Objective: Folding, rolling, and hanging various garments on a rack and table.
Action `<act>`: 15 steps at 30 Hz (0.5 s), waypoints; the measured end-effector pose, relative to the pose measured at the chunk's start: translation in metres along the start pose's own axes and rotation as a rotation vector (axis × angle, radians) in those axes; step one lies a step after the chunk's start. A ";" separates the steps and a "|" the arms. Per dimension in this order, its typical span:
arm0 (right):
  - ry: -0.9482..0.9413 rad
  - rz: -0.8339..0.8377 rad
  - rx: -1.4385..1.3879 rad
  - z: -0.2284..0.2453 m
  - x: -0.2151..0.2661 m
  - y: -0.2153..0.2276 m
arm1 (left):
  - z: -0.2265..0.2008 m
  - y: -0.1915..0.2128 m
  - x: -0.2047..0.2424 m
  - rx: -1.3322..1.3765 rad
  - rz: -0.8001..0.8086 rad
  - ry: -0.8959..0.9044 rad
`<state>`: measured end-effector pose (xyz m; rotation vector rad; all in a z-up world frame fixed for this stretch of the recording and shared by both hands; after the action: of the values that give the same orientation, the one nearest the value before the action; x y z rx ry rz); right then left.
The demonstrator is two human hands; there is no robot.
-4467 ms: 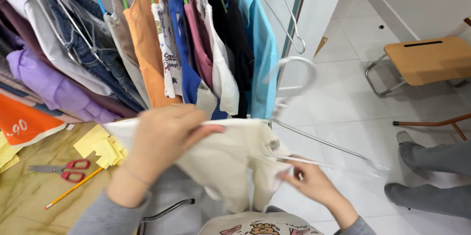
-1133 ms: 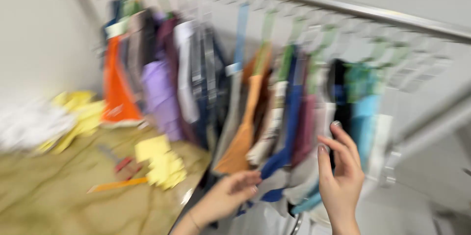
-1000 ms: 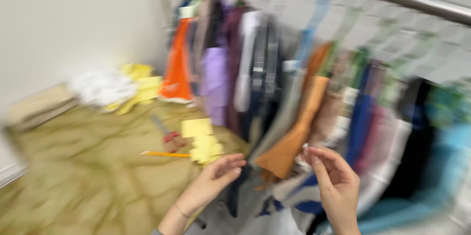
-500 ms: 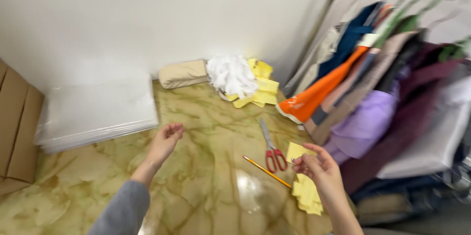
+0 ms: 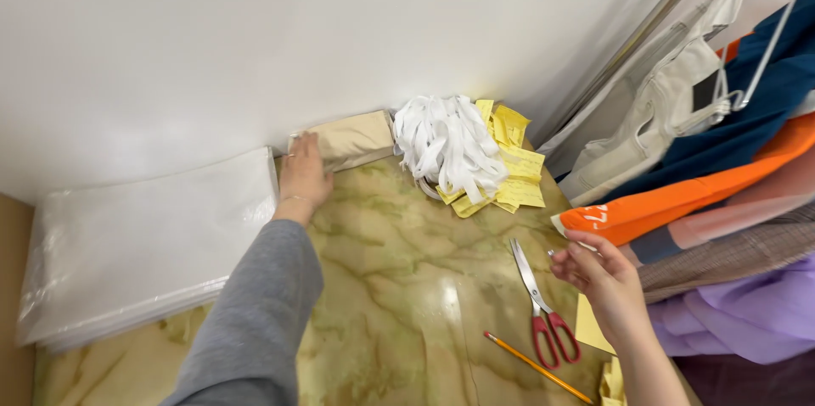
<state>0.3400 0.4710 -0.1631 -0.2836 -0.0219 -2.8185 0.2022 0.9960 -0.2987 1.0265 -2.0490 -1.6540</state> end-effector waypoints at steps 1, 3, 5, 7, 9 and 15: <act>-0.003 -0.006 -0.001 -0.003 0.000 -0.001 | -0.006 0.000 -0.006 0.000 0.004 -0.006; -0.034 -0.036 0.035 -0.008 0.007 0.002 | -0.018 -0.009 -0.009 -0.244 0.198 -0.010; -0.057 -0.054 0.063 -0.008 0.013 0.005 | -0.015 -0.026 -0.017 -0.422 0.044 -0.007; -0.080 -0.073 0.090 -0.011 0.019 0.013 | -0.019 -0.016 -0.021 -0.598 -0.116 -0.005; -0.075 -0.074 0.100 -0.018 0.022 0.027 | -0.017 0.002 -0.019 -0.535 0.311 0.200; -0.069 -0.047 0.084 -0.024 0.045 0.045 | -0.021 0.036 0.037 -0.422 0.577 0.420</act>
<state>0.3072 0.4137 -0.1790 -0.3652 -0.1643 -2.8439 0.1788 0.9579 -0.2662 0.5103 -1.4480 -1.3362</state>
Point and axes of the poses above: each hand's wrist, its own x-axis away from the middle knuckle, its own y-axis out of the back of the hand, z = x × y, the point moved 4 cm from there along -x, towards the middle knuckle, and after that the axes turned 5 degrees about y, right-handed, at the moved point
